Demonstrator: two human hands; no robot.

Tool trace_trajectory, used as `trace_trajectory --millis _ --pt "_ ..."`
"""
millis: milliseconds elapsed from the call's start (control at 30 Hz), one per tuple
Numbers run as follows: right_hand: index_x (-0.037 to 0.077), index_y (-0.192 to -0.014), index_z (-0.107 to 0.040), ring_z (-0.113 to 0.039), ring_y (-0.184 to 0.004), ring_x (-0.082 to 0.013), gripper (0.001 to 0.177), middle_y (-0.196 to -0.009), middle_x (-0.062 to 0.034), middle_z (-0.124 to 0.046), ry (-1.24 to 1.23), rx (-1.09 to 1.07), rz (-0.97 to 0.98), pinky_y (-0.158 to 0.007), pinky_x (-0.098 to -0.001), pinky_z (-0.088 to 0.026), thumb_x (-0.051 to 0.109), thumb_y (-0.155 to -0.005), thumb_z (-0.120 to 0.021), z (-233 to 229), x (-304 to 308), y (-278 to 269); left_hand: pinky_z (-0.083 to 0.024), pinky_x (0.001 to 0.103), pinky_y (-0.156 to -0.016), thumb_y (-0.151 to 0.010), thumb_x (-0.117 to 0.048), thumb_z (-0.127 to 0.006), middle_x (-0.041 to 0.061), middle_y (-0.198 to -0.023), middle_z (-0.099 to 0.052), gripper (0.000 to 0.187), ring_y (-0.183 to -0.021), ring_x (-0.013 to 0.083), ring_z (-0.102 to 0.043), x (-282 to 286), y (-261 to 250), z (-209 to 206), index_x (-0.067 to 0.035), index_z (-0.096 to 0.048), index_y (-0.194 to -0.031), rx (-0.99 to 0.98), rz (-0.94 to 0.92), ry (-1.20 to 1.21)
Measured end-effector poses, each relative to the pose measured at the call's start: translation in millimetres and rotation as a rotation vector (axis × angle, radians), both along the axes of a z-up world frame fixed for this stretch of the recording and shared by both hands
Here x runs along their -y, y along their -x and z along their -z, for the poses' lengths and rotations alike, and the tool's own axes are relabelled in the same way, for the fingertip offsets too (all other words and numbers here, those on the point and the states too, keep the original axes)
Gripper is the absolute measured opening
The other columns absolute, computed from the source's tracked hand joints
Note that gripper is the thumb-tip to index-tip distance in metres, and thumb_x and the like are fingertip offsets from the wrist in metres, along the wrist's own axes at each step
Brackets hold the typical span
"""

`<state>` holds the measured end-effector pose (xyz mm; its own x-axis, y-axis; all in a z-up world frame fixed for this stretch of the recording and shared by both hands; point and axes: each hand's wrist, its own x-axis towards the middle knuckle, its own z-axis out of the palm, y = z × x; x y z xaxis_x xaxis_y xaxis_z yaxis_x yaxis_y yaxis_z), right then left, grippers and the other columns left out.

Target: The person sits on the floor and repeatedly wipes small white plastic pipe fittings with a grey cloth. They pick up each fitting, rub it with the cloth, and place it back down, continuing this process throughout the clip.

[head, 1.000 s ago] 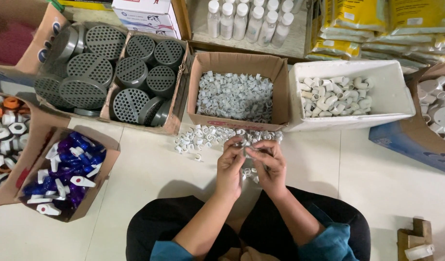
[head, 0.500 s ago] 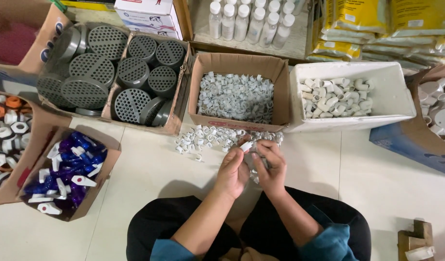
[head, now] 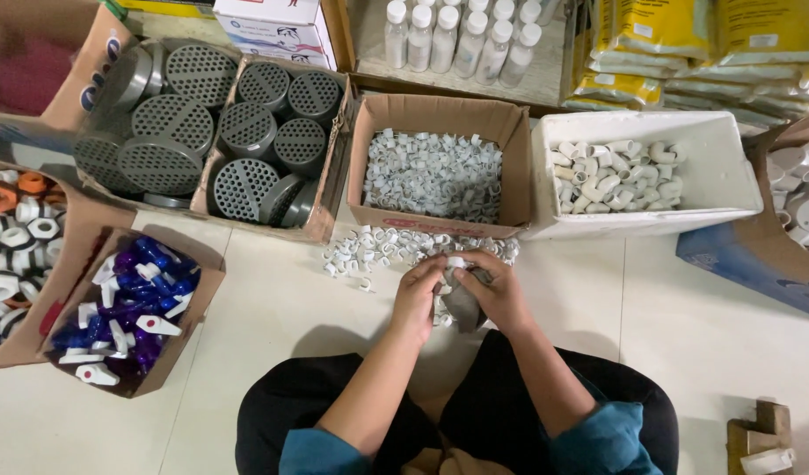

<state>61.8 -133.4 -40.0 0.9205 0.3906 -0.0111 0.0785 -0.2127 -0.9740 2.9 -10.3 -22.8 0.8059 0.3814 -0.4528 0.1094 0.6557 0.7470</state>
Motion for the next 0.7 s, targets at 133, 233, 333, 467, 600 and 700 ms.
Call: trace_trajectory --millis 133,233,333,467,600,700 --pt "0.012 -0.113 -0.079 -0.068 -0.11 -0.0333 0.038 -0.109 -0.0152 -0.076 0.223 -0.23 0.134 -0.097 -0.0478 -0.049 0.039 -0.087 -0.082 24 3 -14 -0.049 0.033 -0.084 -0.094 -0.016 -0.071 0.006 -0.101 -0.073 0.011 -0.095 0.0171 -0.067 -17 -15 78 -0.012 -0.078 -0.102 -0.037 0.131 -0.372" --pt "0.012 -0.113 -0.08 -0.07 -0.101 -0.031 0.035 -0.106 -0.0163 -0.075 0.269 -0.354 0.181 -0.088 -0.0461 -0.054 0.039 -0.09 -0.079 37 5 -35 -0.051 0.051 -0.091 -0.091 -0.048 -0.067 -0.007 -0.117 -0.065 0.022 -0.112 0.0272 -0.063 -29 -22 120 -0.04 -0.07 -0.111 -0.366 0.551 -1.143" --pt "0.007 -0.11 -0.078 -0.068 -0.1 -0.032 0.039 -0.105 -0.0207 -0.072 0.178 -0.492 0.291 -0.088 -0.0489 -0.054 0.039 -0.089 -0.078 48 0 -51 -0.051 0.055 -0.085 -0.081 -0.054 -0.068 0.015 -0.13 -0.051 0.058 -0.116 0.04 -0.058 -22 -12 159 -0.02 -0.055 -0.126 -0.53 0.887 -1.371" --pt "0.004 -0.124 -0.071 -0.07 -0.099 -0.0361 0.039 -0.111 -0.0241 -0.07 -0.197 -0.52 0.383 -0.078 -0.0495 -0.058 0.022 -0.09 -0.078 60 -11 -64 -0.057 0.051 -0.084 -0.097 -0.035 -0.06 0.015 -0.133 -0.042 0.036 -0.111 0.0428 -0.063 -7 -1 168 -0.015 -0.054 -0.127 -0.752 0.965 -1.409" --pt "-0.005 -0.143 -0.052 -0.048 -0.137 -0.0396 0.052 -0.144 -0.0331 -0.051 -0.37 -0.417 0.351 -0.109 -0.05 -0.045 0.003 -0.094 -0.068 37 -17 -52 -0.063 0.047 -0.082 -0.1 -0.019 -0.062 0.013 -0.138 -0.041 0.017 -0.101 0.0371 -0.071 -6 2 153 -0.012 -0.06 -0.116 -0.693 0.814 -1.38" --pt "-0.002 -0.146 -0.049 -0.045 -0.14 -0.0339 0.053 -0.151 -0.0278 -0.049 -0.451 -0.411 0.256 -0.11 -0.0454 -0.044 -0.004 -0.095 -0.063 -23 -37 -36 -0.063 0.055 -0.085 -0.096 -0.012 -0.066 0.019 -0.135 -0.043 0.013 -0.1 0.0444 -0.072 -8 1 171 -0.006 -0.065 -0.108 -0.618 0.708 -1.334"
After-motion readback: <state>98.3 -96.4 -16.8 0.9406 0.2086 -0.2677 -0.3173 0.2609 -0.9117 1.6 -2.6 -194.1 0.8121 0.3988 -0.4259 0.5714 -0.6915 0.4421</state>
